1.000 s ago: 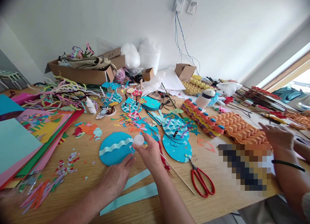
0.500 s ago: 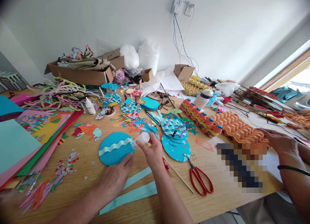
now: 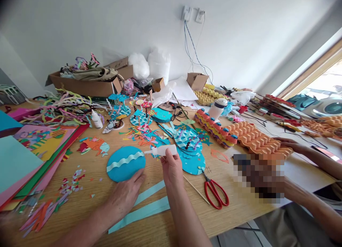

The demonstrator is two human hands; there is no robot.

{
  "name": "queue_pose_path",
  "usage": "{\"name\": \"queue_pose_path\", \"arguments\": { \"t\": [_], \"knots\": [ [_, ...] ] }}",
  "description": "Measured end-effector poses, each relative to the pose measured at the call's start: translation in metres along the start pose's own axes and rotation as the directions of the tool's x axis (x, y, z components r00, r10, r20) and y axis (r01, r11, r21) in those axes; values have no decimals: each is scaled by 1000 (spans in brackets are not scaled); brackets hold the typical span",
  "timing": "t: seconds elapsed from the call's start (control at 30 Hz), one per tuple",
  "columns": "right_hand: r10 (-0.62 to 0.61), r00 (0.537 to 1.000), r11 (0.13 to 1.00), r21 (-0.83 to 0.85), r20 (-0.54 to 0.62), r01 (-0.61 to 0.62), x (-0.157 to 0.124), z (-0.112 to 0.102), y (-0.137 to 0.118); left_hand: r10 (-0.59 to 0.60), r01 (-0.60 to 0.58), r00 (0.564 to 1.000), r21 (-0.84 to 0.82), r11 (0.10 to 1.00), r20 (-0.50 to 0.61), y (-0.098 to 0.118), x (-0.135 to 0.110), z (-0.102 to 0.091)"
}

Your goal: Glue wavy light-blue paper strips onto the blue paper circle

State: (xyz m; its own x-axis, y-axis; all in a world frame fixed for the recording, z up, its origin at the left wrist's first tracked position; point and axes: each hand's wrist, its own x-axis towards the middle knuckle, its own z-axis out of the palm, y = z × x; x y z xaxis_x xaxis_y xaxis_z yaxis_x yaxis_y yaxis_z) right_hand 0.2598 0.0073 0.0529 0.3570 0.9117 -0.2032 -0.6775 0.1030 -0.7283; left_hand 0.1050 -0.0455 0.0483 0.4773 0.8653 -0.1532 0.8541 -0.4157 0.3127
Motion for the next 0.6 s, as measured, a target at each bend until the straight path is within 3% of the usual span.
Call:
{"name": "queue_pose_path", "arguments": {
  "t": [0.1,0.2,0.37,0.47,0.6],
  "knots": [
    [52,999,997,52,-2,-52,-2,0,-4,27,-32,999,-151,988,-36,-1,-2,-1],
    [117,993,986,119,17,-118,-6,2,-6,58,-113,988,-420,901,-141,-1,-2,-6],
    [230,972,934,269,54,-236,-20,12,-6,-121,-22,987,-846,533,-102,8,5,-15],
    [236,970,924,294,62,-244,-28,21,-6,-184,-65,974,-938,342,-134,17,7,-14],
    [247,966,920,296,74,-258,-33,28,-5,-179,-88,976,-976,200,-125,25,4,-11]
  ]
}}
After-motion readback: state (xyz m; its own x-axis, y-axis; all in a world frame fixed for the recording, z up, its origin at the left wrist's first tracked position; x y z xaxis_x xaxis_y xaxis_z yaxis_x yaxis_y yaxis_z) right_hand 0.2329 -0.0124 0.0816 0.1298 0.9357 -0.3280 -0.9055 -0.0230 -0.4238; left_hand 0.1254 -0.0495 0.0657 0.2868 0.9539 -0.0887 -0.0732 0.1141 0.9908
